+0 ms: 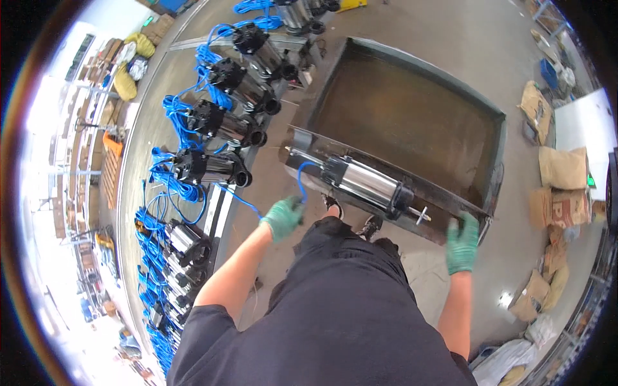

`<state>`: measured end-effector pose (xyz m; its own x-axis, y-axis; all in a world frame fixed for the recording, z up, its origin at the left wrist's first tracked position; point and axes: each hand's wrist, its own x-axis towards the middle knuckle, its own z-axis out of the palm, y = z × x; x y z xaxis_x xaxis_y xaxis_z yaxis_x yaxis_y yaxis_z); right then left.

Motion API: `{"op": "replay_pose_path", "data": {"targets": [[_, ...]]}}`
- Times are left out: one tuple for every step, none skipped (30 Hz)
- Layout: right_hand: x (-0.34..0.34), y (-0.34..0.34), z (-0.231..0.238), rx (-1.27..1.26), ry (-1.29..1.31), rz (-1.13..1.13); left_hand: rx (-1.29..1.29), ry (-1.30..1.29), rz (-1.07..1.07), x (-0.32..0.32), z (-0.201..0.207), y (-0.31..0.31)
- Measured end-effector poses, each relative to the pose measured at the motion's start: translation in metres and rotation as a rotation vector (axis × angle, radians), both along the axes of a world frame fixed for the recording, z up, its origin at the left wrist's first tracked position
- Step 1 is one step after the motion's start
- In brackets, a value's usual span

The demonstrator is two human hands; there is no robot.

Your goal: The person lifts a cylindrical pump from a water tank, checks it, and then places it back into the water.

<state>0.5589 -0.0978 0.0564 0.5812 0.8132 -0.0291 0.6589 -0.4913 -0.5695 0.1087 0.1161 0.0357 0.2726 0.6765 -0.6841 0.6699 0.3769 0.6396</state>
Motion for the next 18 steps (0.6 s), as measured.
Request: {"op": "replay_pose_path", "data": {"targets": [[-0.026,0.032,0.022,0.046,-0.014,0.102,-0.127,-0.093,0.063,0.036,0.04,0.001],[-0.054,0.061,0.045,0.089,-0.016,0.216,-0.226,-0.185,0.074,0.052,0.068,0.001],[-0.075,0.086,0.059,-0.012,0.026,0.278,-0.179,-0.244,0.04,0.059,0.079,-0.002],[-0.089,0.104,0.067,-0.112,0.064,0.335,-0.268,-0.331,0.116,0.066,0.091,-0.002],[-0.096,0.114,0.06,-0.126,-0.023,0.37,-0.354,-0.419,0.188,0.073,0.103,0.001],[-0.097,0.123,0.055,-0.178,-0.041,0.382,-0.442,-0.511,0.259,0.079,0.112,0.003],[-0.097,0.132,0.052,-0.23,-0.059,0.391,-0.468,-0.586,0.293,0.083,0.118,0.004],[-0.095,0.138,0.049,-0.286,-0.08,0.396,-0.498,-0.665,0.323,0.087,0.123,0.005],[-0.092,0.144,0.048,-0.258,-0.078,0.413,-0.529,-0.742,0.349,0.089,0.128,0.007],[-0.09,0.152,0.048,-0.271,-0.058,0.457,-0.447,-0.709,0.287,0.086,0.133,0.013],[-0.083,0.155,0.053,-0.295,-0.046,0.482,-0.38,-0.683,0.211,0.082,0.138,0.019],[-0.074,0.159,0.056,-0.32,-0.038,0.506,-0.37,-0.679,0.192,0.077,0.147,0.029],[-0.067,0.162,0.061,-0.258,-0.016,0.488,-0.352,-0.669,0.185,0.069,0.159,0.037],[-0.06,0.168,0.078,-0.316,0.108,0.399,-0.404,-0.673,0.237,0.057,0.171,0.048],[-0.046,0.165,0.083,-0.299,0.098,0.372,-0.278,-0.696,0.118,0.043,0.171,0.06],[-0.029,0.161,0.088,-0.281,0.088,0.344,-0.27,-0.739,0.115,0.036,0.181,0.07],[-0.022,0.164,0.113,-0.278,0.166,0.295,-0.22,-0.653,0.07,0.027,0.183,0.082],[-0.004,0.159,0.119,-0.208,0.216,0.249,-0.119,-0.588,-0.029,0.023,0.186,0.096]]}}
